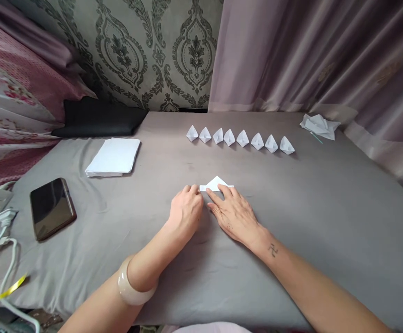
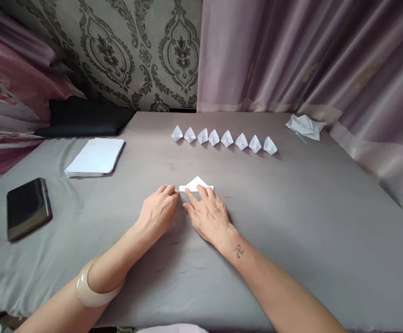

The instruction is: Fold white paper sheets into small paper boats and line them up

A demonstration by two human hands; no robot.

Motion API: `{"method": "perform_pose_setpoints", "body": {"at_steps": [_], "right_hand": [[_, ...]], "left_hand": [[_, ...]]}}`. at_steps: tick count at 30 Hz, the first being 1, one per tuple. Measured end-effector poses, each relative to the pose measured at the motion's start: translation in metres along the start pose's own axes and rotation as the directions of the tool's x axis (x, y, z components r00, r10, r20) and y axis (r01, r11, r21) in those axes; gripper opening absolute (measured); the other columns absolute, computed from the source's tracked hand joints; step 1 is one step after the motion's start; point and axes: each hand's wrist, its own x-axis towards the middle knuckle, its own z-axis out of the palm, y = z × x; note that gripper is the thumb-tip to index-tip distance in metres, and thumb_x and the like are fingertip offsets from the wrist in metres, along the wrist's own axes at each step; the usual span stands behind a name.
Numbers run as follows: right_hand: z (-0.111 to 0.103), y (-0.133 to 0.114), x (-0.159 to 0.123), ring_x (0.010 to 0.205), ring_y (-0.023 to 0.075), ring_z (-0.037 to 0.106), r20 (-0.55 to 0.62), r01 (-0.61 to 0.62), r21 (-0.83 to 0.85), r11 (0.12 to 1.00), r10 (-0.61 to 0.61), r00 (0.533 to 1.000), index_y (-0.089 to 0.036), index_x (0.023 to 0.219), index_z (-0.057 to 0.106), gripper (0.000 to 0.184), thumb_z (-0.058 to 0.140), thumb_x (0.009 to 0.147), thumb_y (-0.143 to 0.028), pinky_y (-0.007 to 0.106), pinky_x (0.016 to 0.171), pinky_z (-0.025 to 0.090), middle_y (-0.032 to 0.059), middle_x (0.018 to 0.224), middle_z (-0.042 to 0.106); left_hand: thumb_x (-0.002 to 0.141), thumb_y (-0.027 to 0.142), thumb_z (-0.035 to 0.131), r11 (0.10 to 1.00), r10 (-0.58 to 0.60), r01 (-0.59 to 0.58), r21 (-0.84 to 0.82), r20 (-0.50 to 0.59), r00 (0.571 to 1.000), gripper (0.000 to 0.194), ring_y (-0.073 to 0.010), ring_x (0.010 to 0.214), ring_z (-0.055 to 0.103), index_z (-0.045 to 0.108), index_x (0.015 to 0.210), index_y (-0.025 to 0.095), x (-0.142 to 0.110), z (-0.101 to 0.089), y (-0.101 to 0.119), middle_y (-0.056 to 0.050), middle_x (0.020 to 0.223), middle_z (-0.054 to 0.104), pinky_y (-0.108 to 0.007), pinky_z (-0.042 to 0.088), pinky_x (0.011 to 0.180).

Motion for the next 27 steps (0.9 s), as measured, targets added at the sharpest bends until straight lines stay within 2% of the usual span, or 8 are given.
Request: {"method": "perform_pose_setpoints", "body": {"at_steps": [2, 4, 7, 9, 14, 18, 23, 27], "right_hand": [[0.0, 0.0, 0.001, 0.103, 0.0266, 0.048, -0.001, 0.003, 0.002, 1.0, -0.003, 1.0, -0.03, 0.138, 0.048, 0.046, 0.031, 0.098, -0.044, 0.039, 0.081, 0.045, 0.0108, 0.127, 0.053], [-0.001, 0.0, 0.002, 0.101, 0.0263, 0.048, -0.005, 0.005, 0.009, 1.0, -0.005, 1.0, -0.03, 0.137, 0.049, 0.045, 0.03, 0.098, -0.044, 0.038, 0.08, 0.045, 0.0107, 0.125, 0.054], [-0.001, 0.002, 0.003, 0.099, 0.0262, 0.048, -0.004, 0.001, 0.016, 1.0, -0.001, 1.0, -0.03, 0.136, 0.05, 0.044, 0.033, 0.097, -0.044, 0.039, 0.081, 0.044, 0.0108, 0.122, 0.055], [-0.001, 0.002, 0.003, 0.099, 0.0263, 0.048, 0.004, -0.001, 0.025, 1.0, 0.001, 1.0, -0.028, 0.134, 0.051, 0.043, 0.035, 0.097, -0.042, 0.039, 0.081, 0.045, 0.0106, 0.121, 0.055], [-0.006, 0.003, 0.002, 0.102, 0.0262, 0.049, 0.006, -0.011, 0.048, 0.999, 0.011, 1.0, -0.021, 0.131, 0.054, 0.041, 0.036, 0.098, -0.037, 0.038, 0.083, 0.046, 0.0112, 0.123, 0.056], [-0.011, 0.006, 0.0, 0.1, 0.0258, 0.052, 0.003, -0.059, 0.012, 0.998, 0.059, 0.998, -0.021, 0.128, 0.057, 0.039, 0.037, 0.098, -0.035, 0.037, 0.076, 0.047, 0.0117, 0.119, 0.058], [-0.016, 0.014, -0.003, 0.096, 0.0255, 0.053, 0.006, -0.161, -0.028, 0.987, 0.161, 0.987, -0.022, 0.116, 0.064, 0.033, 0.04, 0.097, -0.033, 0.033, 0.06, 0.042, 0.0116, 0.111, 0.06], [-0.017, 0.021, -0.004, 0.094, 0.0246, 0.054, 0.0, -0.195, -0.063, 0.979, 0.195, 0.981, -0.02, 0.108, 0.066, 0.028, 0.043, 0.095, -0.027, 0.032, 0.06, 0.04, 0.011, 0.106, 0.06]], "left_hand": [[0.082, 0.008, 0.045, 0.998, -0.06, 0.059, -0.012, -0.049, 0.997, 0.02, -0.0212, 0.075, 0.055, 0.058, 0.072, 0.019, 0.0, 0.002, -0.008, -0.009, 0.081, 0.06, -0.031, 0.042, 0.059], [0.083, 0.006, 0.041, 0.995, -0.085, 0.076, -0.064, -0.143, 0.986, 0.023, -0.0216, 0.08, 0.057, 0.06, 0.083, 0.019, 0.002, 0.005, -0.014, -0.009, 0.089, 0.062, -0.031, 0.044, 0.064], [0.083, 0.004, 0.038, 0.983, 0.04, -0.081, -0.166, -0.239, 0.97, 0.037, -0.0217, 0.097, 0.056, 0.053, 0.114, 0.018, 0.005, 0.013, -0.013, -0.01, 0.108, 0.061, -0.031, 0.047, 0.078], [0.084, 0.005, 0.038, 0.971, 0.115, -0.152, -0.184, -0.196, 0.974, 0.042, -0.0212, 0.098, 0.056, 0.046, 0.123, 0.017, 0.007, 0.018, -0.007, -0.01, 0.109, 0.062, -0.03, 0.047, 0.078], [0.086, 0.006, 0.039, 0.994, 0.068, -0.074, -0.085, -0.077, 0.995, 0.036, -0.0207, 0.088, 0.056, 0.05, 0.117, 0.02, 0.006, 0.02, 0.003, -0.007, 0.097, 0.063, -0.029, 0.043, 0.065], [0.092, 0.012, 0.038, 0.992, 0.1, -0.105, -0.066, -0.083, 0.991, 0.027, -0.0201, 0.088, 0.055, 0.055, 0.11, 0.023, 0.005, 0.016, 0.003, -0.006, 0.096, 0.062, -0.028, 0.04, 0.061], [0.099, 0.026, 0.031, 0.993, 0.087, -0.094, -0.065, -0.103, 0.991, 0.03, -0.0197, 0.083, 0.053, 0.06, 0.107, 0.025, 0.006, 0.015, 0.002, -0.006, 0.092, 0.06, -0.028, 0.034, 0.056], [0.098, 0.033, 0.035, 0.988, 0.093, -0.108, -0.111, -0.137, 0.986, 0.03, -0.0193, 0.083, 0.052, 0.063, 0.107, 0.026, 0.013, 0.018, -0.003, -0.006, 0.092, 0.059, -0.028, 0.035, 0.059]]}}
